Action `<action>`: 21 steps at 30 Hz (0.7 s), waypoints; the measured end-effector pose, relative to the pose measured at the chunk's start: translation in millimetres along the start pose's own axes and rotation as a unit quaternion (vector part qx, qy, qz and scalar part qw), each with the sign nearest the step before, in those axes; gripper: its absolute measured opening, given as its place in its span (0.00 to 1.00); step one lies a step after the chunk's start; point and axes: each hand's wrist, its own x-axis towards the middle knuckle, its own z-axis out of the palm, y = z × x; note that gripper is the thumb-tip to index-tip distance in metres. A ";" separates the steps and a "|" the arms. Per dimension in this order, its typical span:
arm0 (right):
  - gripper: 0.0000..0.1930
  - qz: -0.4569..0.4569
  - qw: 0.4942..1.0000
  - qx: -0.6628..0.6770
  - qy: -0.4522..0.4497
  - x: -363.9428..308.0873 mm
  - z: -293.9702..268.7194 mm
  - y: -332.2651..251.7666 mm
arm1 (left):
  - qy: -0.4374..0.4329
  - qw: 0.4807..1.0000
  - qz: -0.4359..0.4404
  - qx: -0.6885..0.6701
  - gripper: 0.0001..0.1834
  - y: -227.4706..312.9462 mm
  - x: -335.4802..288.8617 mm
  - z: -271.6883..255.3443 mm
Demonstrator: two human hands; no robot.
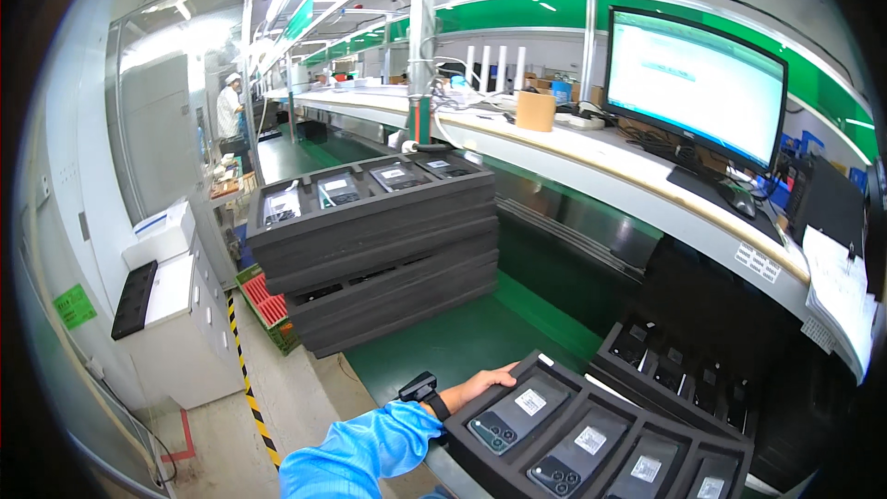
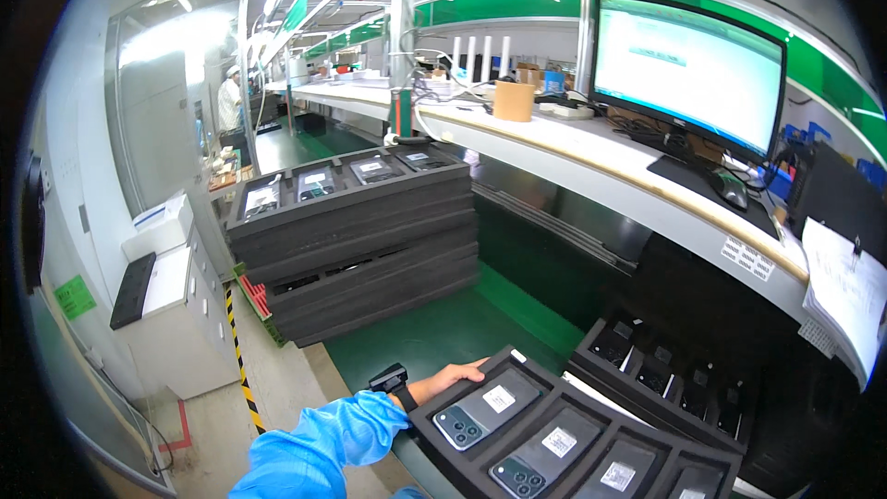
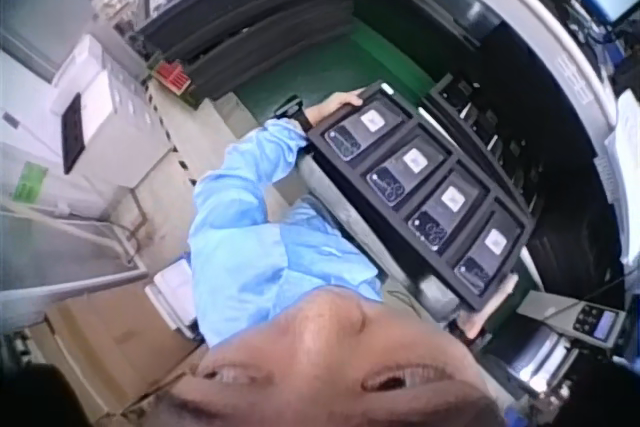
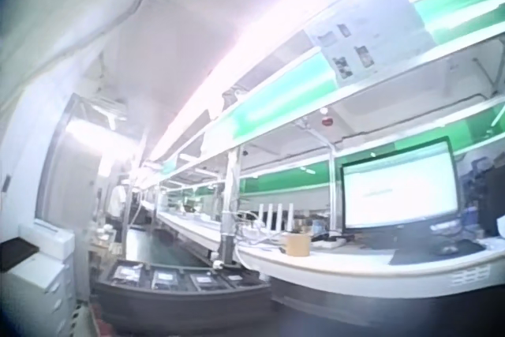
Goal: Scanning barcodes on smartphones and organizing them into trays within a manufacturing environment.
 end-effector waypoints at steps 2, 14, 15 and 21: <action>0.29 0.157 0.970 0.186 -0.025 20.6 19.4 -27.4 | 0.026 0.999 0.008 -0.045 0.40 4.7 -4.3 -24.4; 0.31 0.271 0.928 0.255 0.020 23.8 62.5 -17.6 | -0.031 0.997 0.055 -0.043 0.44 23.6 -2.9 -26.3; 0.31 0.272 0.927 0.256 0.020 24.3 66.4 -14.4 | -0.012 0.998 0.042 -0.034 0.46 29.4 -5.1 -13.1; 0.33 0.313 0.907 0.273 0.064 28.8 71.5 18.1 | -0.017 0.998 0.050 -0.026 0.49 19.2 2.3 -33.0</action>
